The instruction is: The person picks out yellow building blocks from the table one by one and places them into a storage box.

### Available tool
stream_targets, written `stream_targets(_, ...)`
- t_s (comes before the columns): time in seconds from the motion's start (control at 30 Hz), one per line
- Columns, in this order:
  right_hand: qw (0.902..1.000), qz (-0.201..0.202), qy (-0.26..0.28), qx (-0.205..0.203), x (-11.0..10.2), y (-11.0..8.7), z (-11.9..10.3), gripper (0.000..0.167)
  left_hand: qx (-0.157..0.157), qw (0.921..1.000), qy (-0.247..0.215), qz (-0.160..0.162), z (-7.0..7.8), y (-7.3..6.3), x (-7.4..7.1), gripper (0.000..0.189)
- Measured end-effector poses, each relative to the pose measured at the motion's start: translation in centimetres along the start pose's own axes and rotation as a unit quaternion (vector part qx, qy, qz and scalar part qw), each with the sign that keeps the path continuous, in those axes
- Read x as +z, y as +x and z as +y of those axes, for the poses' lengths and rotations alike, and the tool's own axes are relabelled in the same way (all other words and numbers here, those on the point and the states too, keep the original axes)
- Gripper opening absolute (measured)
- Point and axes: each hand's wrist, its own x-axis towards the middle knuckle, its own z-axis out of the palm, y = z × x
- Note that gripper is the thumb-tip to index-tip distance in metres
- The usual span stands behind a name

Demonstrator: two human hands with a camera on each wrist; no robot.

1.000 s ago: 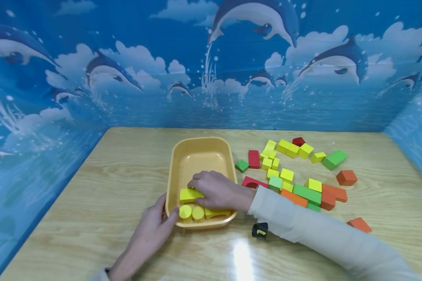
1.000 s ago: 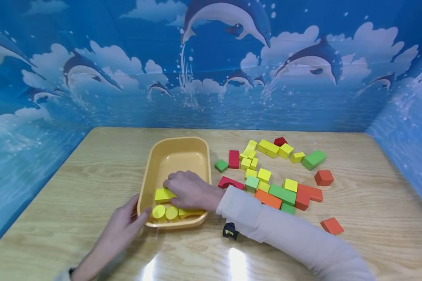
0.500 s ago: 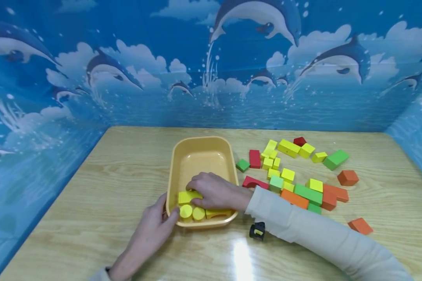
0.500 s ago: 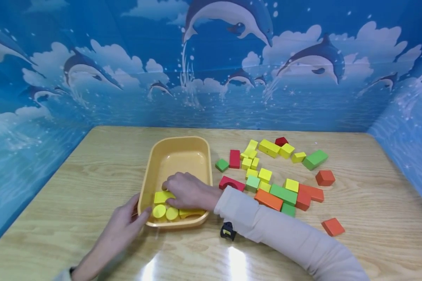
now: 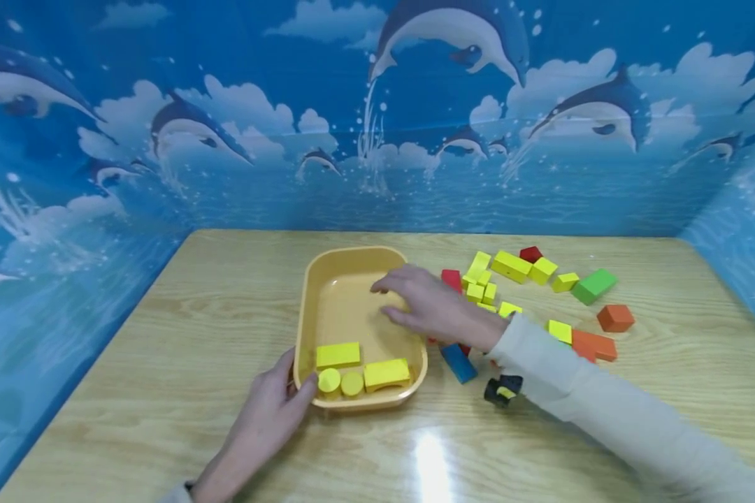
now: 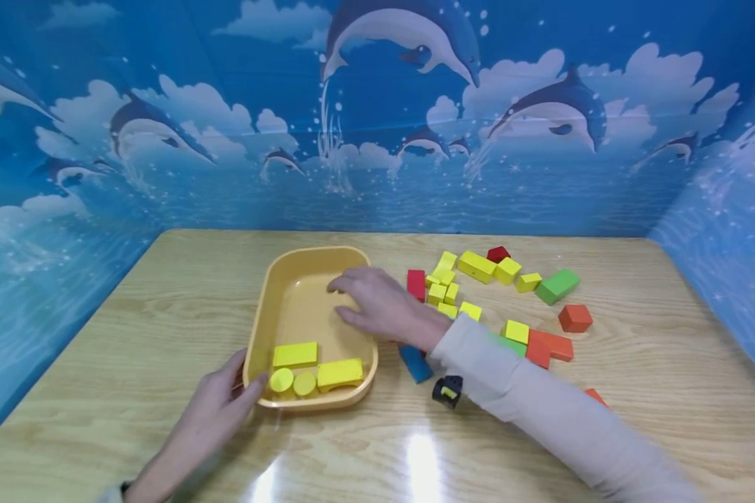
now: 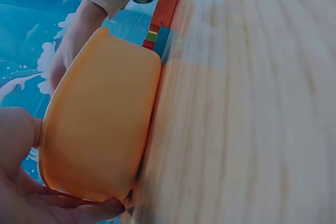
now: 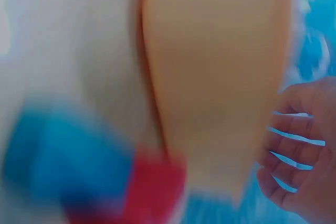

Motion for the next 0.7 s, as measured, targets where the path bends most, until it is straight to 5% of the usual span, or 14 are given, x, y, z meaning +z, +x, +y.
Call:
stream_targets(0.17,0.9944,0.012,-0.019,0.104,-4.0,-3.4,5.8,0.035,-0.011,0.9999,0.007,-0.003,0.1,0.1,-0.1,0.056)
stream_targets(0.4,0.971,-0.018,-0.076,0.226,-7.9,-9.4,12.6,0.042,-0.017,0.9999,0.002,-0.004,0.2,0.0,0.0,0.055)
stream_targets(0.7,0.957,-0.048,-0.067,0.278,-9.3,-16.4,16.8,0.049,-0.012,0.9999,0.006,-0.005,0.2,0.2,0.2,0.055)
